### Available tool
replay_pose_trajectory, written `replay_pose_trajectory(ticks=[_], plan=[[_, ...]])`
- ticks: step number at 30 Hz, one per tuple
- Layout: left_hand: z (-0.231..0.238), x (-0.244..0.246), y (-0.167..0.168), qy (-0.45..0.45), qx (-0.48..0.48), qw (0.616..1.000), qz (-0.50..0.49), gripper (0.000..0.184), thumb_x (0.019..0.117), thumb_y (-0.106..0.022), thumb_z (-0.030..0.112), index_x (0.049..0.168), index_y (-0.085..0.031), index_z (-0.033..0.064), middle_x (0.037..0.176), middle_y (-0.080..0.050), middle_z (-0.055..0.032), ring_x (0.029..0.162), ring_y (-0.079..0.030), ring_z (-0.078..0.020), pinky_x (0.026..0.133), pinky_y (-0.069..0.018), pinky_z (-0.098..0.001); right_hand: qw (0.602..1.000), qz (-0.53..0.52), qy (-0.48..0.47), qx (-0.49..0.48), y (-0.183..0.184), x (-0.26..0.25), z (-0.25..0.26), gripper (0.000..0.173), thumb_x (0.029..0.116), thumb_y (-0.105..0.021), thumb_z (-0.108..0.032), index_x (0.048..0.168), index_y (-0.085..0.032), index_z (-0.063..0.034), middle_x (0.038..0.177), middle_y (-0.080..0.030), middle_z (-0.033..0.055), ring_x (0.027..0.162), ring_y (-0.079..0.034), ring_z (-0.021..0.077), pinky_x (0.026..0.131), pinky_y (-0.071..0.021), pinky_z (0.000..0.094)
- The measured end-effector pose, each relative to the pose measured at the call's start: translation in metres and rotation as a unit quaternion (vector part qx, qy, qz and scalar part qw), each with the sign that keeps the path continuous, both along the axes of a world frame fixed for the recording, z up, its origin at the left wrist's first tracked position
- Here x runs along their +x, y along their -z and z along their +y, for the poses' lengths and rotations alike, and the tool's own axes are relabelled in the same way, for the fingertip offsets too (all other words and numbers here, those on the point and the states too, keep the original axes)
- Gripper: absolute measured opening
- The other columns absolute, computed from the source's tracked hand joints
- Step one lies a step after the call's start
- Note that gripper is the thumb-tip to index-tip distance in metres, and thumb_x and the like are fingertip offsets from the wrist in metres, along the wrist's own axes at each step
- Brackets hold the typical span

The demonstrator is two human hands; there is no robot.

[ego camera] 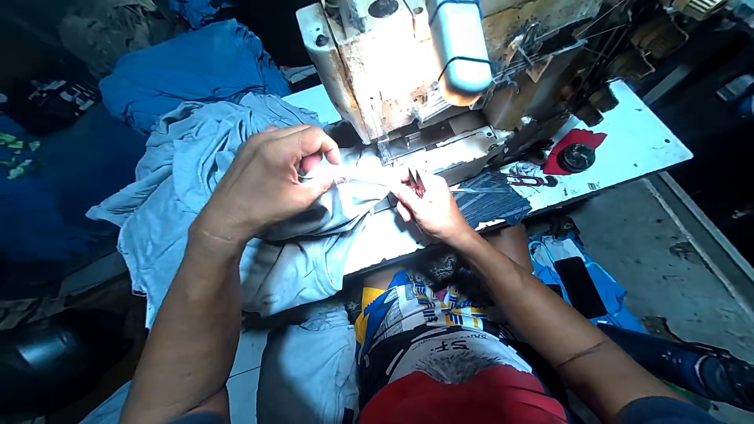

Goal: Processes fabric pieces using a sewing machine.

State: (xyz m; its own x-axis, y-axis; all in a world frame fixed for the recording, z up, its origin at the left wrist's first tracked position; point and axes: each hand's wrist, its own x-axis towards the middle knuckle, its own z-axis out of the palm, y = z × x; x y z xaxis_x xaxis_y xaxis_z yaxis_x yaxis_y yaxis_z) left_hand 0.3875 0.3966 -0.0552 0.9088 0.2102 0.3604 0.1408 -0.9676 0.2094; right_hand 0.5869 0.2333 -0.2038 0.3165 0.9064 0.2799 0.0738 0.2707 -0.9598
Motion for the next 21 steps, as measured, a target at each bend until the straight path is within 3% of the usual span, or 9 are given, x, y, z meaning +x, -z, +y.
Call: replay_pose_trajectory(ticks=[1, 3, 5, 8, 11, 15, 21], plan=[[0.006, -0.002, -0.001, -0.005, 0.006, 1.0, 0.03, 0.021, 0.0906, -0.07, 0.036, 0.097, -0.069, 0.0157, 0.085, -0.059, 0.0015, 0.078, -0.055, -0.0131, 0.072, -0.046, -0.0378, 1.0, -0.005, -0.002, -0.005, 0.0, 0.001, -0.001, 0.013, 0.1054, -0.058, -0.017, 0.113, -0.06, -0.0058, 0.061, -0.057, 0.0095, 0.043, -0.052, 0.0168, 0.038, -0.0434, 0.0276], [0.02, -0.007, 0.001, 0.003, -0.023, 0.998, 0.067, 0.024, 0.0904, -0.07, 0.042, 0.093, -0.067, 0.0175, 0.097, -0.063, 0.0025, 0.092, -0.061, -0.012, 0.08, -0.0517, -0.0377, 1.0, -0.014, -0.011, -0.016, 0.001, 0.003, -0.004, 0.015, 0.1057, -0.057, -0.018, 0.115, -0.059, -0.0063, 0.06, -0.057, 0.01, 0.043, -0.052, 0.0173, 0.037, -0.0435, 0.0278], [0.025, -0.009, 0.005, 0.031, -0.116, 0.991, 0.061, 0.019, 0.091, -0.072, 0.036, 0.097, -0.068, 0.0185, 0.106, -0.069, 0.0049, 0.104, -0.065, -0.0091, 0.092, -0.0554, -0.0342, 0.999, -0.02, -0.027, -0.022, -0.001, 0.006, -0.006, 0.018, 0.1063, -0.057, -0.021, 0.117, -0.058, -0.0066, 0.06, -0.058, 0.0104, 0.042, -0.053, 0.0174, 0.036, -0.044, 0.0275], [0.012, -0.006, 0.009, 0.056, -0.206, 0.977, 0.02, 0.014, 0.0911, -0.073, 0.024, 0.098, -0.067, 0.0143, 0.093, -0.07, 0.0044, 0.09, -0.068, -0.0083, 0.085, -0.0583, -0.0293, 0.997, 0.021, -0.067, -0.016, -0.005, 0.009, -0.007, 0.018, 0.1065, -0.058, -0.02, 0.117, -0.055, -0.0055, 0.06, -0.056, 0.0112, 0.041, -0.052, 0.0161, 0.037, -0.044, 0.0254], [0.001, -0.003, 0.008, 0.061, -0.201, 0.978, -0.006, 0.013, 0.0915, -0.072, 0.019, 0.101, -0.065, 0.0125, 0.089, -0.068, 0.0045, 0.083, -0.067, -0.0057, 0.079, -0.0587, -0.0251, 0.993, 0.068, -0.094, -0.022, -0.004, 0.011, -0.008, 0.016, 0.1053, -0.06, -0.019, 0.114, -0.057, -0.0055, 0.058, -0.054, 0.0106, 0.039, -0.048, 0.0131, 0.035, -0.04, 0.0225], [-0.005, -0.001, 0.01, 0.073, -0.169, 0.981, -0.065, 0.017, 0.088, -0.076, 0.012, 0.1, -0.065, 0.0084, 0.091, -0.068, 0.0017, 0.082, -0.066, -0.006, 0.075, -0.0574, -0.0231, 0.99, 0.089, -0.107, -0.01, -0.011, 0.01, -0.011, 0.013, 0.104, -0.062, -0.014, 0.111, -0.056, -0.0052, 0.057, -0.053, 0.0096, 0.039, -0.047, 0.0114, 0.035, -0.0388, 0.021], [-0.023, 0.004, 0.022, 0.089, -0.158, 0.98, -0.085, 0.013, 0.0814, -0.072, 0.005, 0.093, -0.068, 0.0071, 0.09, -0.067, 0.0011, 0.082, -0.064, -0.0056, 0.072, -0.0559, -0.0217, 0.997, 0.035, -0.07, -0.011, -0.012, 0.003, -0.018, 0.014, 0.1048, -0.06, -0.016, 0.109, -0.062, -0.0027, 0.059, -0.059, 0.0095, 0.044, -0.055, 0.0155, 0.039, -0.0468, 0.0271]])
